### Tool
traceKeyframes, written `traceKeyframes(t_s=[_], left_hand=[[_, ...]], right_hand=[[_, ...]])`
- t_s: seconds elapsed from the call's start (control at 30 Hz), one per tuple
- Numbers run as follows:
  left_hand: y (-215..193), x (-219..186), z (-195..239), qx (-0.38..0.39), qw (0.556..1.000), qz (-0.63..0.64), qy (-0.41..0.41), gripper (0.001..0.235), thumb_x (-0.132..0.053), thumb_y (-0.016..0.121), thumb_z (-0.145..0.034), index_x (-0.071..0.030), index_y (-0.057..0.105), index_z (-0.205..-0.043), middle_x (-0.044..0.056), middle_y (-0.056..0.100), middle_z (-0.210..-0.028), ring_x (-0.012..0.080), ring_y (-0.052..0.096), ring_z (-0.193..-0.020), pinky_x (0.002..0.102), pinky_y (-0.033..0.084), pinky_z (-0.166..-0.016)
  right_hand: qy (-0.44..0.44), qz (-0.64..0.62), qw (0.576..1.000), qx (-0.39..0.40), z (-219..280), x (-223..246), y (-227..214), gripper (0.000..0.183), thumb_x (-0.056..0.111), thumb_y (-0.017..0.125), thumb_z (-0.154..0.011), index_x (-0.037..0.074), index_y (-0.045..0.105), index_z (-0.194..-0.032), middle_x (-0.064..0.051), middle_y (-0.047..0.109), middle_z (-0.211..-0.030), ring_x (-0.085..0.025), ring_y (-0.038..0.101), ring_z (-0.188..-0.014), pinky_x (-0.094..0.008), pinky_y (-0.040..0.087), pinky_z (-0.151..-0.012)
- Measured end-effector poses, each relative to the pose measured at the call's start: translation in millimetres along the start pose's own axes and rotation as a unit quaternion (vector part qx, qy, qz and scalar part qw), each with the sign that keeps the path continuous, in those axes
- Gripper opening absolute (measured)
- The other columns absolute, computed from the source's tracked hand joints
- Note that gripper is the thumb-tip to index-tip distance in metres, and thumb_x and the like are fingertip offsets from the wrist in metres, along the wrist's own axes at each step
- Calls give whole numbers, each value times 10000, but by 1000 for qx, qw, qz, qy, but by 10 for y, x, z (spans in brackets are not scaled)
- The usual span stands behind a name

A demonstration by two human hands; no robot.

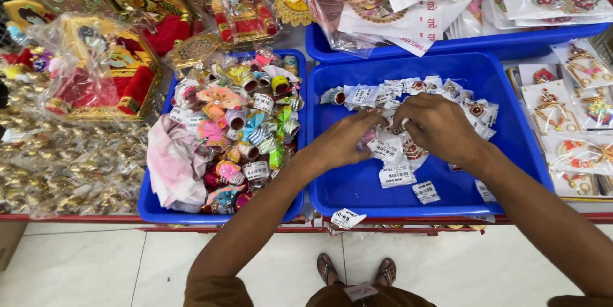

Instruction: Organizing small religious items and jewelry tags in blue bins on a store shelf.

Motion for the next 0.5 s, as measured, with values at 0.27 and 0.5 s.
traceKeyframes(t_s=[0.27, 0.5], left_hand=[[-51, -50, 2, 29, 996, -22, -86, 662, -16, 793, -704, -83, 578, -1327, 192, 662, -1138, 369, 685, -1048, 442, 553, -901], [37, 92, -14, -79, 989, 121, -35, 694, -41, 882, -742, -66, 478, -1306, 180, 664, -1248, 319, 681, -1216, 393, 561, -1002]], right_hand=[[21, 50, 997, 53, 116, 72, 65, 293, 27, 718, -740, 129, 735, -1013, -69, 737, -912, -308, 712, -822, -456, 568, -753], [-48, -67, 996, -42, 13, 381, -88, 484, 65, 747, -755, 66, 627, -1224, -161, 651, -1187, -377, 702, -932, -429, 583, -740]])
Point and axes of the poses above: each hand's wrist, its own z-axis away from the middle knuckle, its own y-axis out of the palm, x = y × z, the point moved 2 cm from there along -z, towards the middle knuckle
